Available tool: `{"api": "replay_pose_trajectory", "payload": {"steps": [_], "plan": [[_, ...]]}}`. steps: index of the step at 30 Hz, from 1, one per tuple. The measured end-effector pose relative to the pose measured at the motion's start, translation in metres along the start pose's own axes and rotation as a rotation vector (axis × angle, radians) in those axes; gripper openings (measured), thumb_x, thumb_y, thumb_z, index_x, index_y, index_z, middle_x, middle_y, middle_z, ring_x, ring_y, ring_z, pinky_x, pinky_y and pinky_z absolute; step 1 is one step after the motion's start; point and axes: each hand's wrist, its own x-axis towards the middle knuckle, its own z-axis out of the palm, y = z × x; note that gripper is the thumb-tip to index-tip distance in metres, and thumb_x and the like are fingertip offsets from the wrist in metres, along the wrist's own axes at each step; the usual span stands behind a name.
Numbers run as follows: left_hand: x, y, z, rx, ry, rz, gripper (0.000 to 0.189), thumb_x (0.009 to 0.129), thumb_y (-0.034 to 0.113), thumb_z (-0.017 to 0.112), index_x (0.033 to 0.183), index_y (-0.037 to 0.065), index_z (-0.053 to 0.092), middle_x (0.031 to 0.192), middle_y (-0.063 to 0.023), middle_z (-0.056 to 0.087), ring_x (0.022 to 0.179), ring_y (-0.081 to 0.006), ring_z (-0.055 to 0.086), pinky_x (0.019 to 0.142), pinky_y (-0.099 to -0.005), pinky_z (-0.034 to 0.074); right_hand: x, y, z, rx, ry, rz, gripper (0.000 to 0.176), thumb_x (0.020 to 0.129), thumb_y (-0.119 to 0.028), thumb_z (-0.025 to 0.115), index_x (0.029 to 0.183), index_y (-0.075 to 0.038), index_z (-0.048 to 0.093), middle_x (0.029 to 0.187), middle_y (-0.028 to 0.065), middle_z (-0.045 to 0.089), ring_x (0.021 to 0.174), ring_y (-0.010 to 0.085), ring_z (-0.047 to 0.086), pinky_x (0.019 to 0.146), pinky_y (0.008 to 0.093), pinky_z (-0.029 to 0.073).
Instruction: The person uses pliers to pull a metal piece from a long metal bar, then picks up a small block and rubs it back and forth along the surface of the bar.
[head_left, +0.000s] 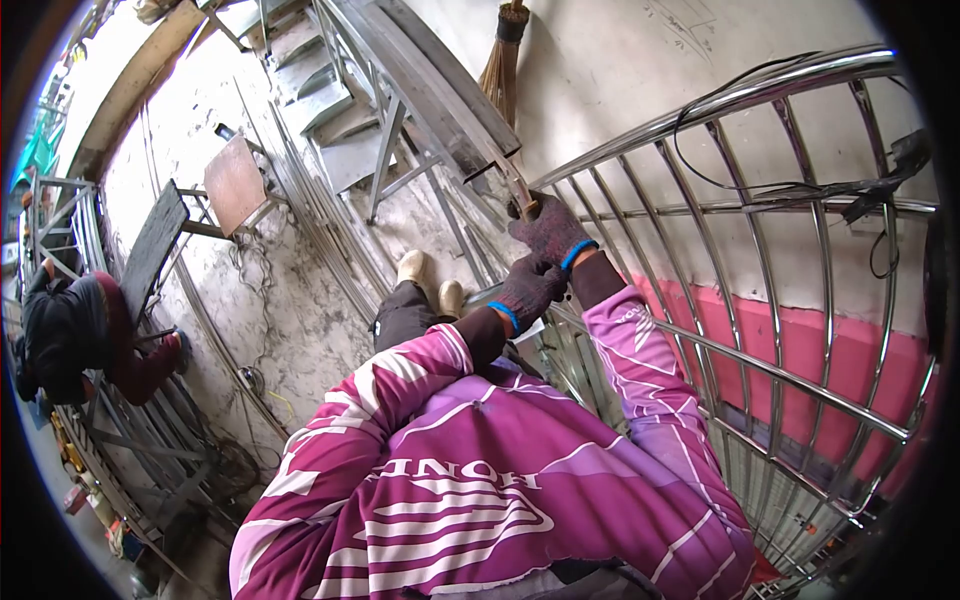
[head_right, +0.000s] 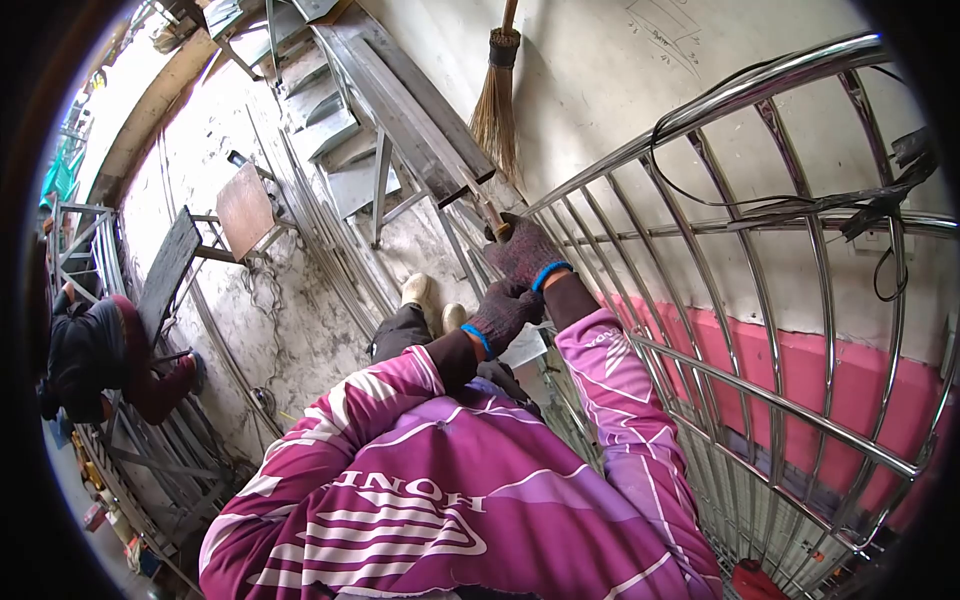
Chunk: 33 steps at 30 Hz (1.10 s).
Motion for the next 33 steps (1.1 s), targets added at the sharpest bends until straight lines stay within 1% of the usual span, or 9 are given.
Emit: {"api": "replay_pose_trajectory", "payload": {"steps": [4,6,13,15,18,22,25,28,33], "plan": [[0.002,0.003,-0.001,0.011,-0.023,0.015,0.022,0.101,0.02,0.068,0.099,-0.001,0.072,0.081,-0.008,0.072,0.068,-0.0155,0.065,0.063,-0.033,0.053,0.005,0.006,0.0,0.006,-0.054,0.007,0.042,0.083,-0.024,0.081,0.117,-0.001,0.074,0.108,0.0187,0.079,0.098,0.0305,0.076,0.09,0.0417,0.058],[0.0,0.005,0.002,-0.002,-0.013,-0.022,0.019,0.102,0.016,0.069,0.093,0.0,0.071,0.08,-0.0047,0.069,0.07,-0.0141,0.063,0.066,-0.0324,0.052,0.002,0.005,0.0,0.033,0.008,-0.036,0.042,0.079,-0.031,0.074,0.11,-0.002,0.075,0.104,0.0271,0.076,0.101,0.0443,0.074,0.091,0.0491,0.059],[0.0,0.008,0.002,0.051,0.011,-0.021,0.02,0.102,0.017,0.07,0.093,-0.001,0.072,0.078,-0.0056,0.069,0.068,-0.0145,0.063,0.063,-0.0325,0.051,0.005,0.001,-0.006,-0.135,-0.08,-0.068,0.046,0.079,-0.029,0.076,0.115,-0.001,0.074,0.107,0.0276,0.076,0.102,0.0428,0.075,0.092,0.0481,0.059],[0.001,0.006,0.004,0.097,0.028,-0.015,0.03,0.1,0.024,0.067,0.095,-0.005,0.074,0.077,-0.0099,0.071,0.068,-0.0175,0.069,0.064,-0.0347,0.057,0.003,0.0,-0.004,-0.113,-0.064,-0.023,0.046,0.079,-0.029,0.076,0.115,0.0,0.073,0.108,0.0281,0.076,0.102,0.0427,0.075,0.092,0.048,0.059],[-0.001,0.005,0.007,0.097,0.049,-0.027,0.024,0.101,0.022,0.07,0.097,-0.002,0.074,0.077,-0.0059,0.069,0.067,-0.0144,0.063,0.063,-0.033,0.052,-0.002,-0.008,-0.007,-0.088,-0.027,0.019,0.046,0.079,-0.028,0.076,0.114,0.001,0.073,0.109,0.0287,0.076,0.103,0.0424,0.074,0.093,0.0478,0.059],[-0.003,0.009,0.012,0.197,0.074,-0.012,0.027,0.101,0.023,0.07,0.097,-0.003,0.074,0.077,-0.0067,0.07,0.068,-0.0144,0.064,0.064,-0.0333,0.053,-0.004,-0.005,-0.006,-0.009,-0.02,0.04,0.047,0.079,-0.028,0.076,0.116,0.002,0.073,0.112,0.0287,0.075,0.107,0.0426,0.074,0.095,0.0476,0.058],[-0.002,0.01,0.013,0.162,0.099,-0.025,0.028,0.1,0.023,0.069,0.096,-0.004,0.074,0.077,-0.0074,0.071,0.068,-0.0146,0.065,0.064,-0.0337,0.053,-0.004,-0.013,-0.01,-0.197,0.004,0.138,0.05,0.079,-0.029,0.076,0.119,0.001,0.072,0.115,0.0286,0.075,0.11,0.0425,0.073,0.097,0.047,0.058],[0.004,0.003,0.013,0.101,0.08,-0.06,0.026,0.1,0.022,0.07,0.095,-0.003,0.074,0.078,-0.0084,0.072,0.068,-0.0152,0.065,0.064,-0.0344,0.053,-0.01,-0.021,-0.02,-0.159,-0.04,0.099,0.054,0.079,-0.03,0.077,0.122,0.001,0.071,0.119,0.0283,0.074,0.112,0.0425,0.072,0.098,0.0461,0.058],[0.008,-0.008,0.008,-0.088,-0.026,-0.061,0.017,0.099,0.015,0.071,0.105,-0.001,0.076,0.093,-0.0077,0.076,0.079,-0.0156,0.069,0.074,-0.0323,0.057,-0.01,-0.02,-0.022,-0.171,-0.05,0.076,0.057,0.077,-0.031,0.079,0.124,0.0,0.071,0.119,0.0278,0.075,0.112,0.0421,0.072,0.099,0.0454,0.057]]}}
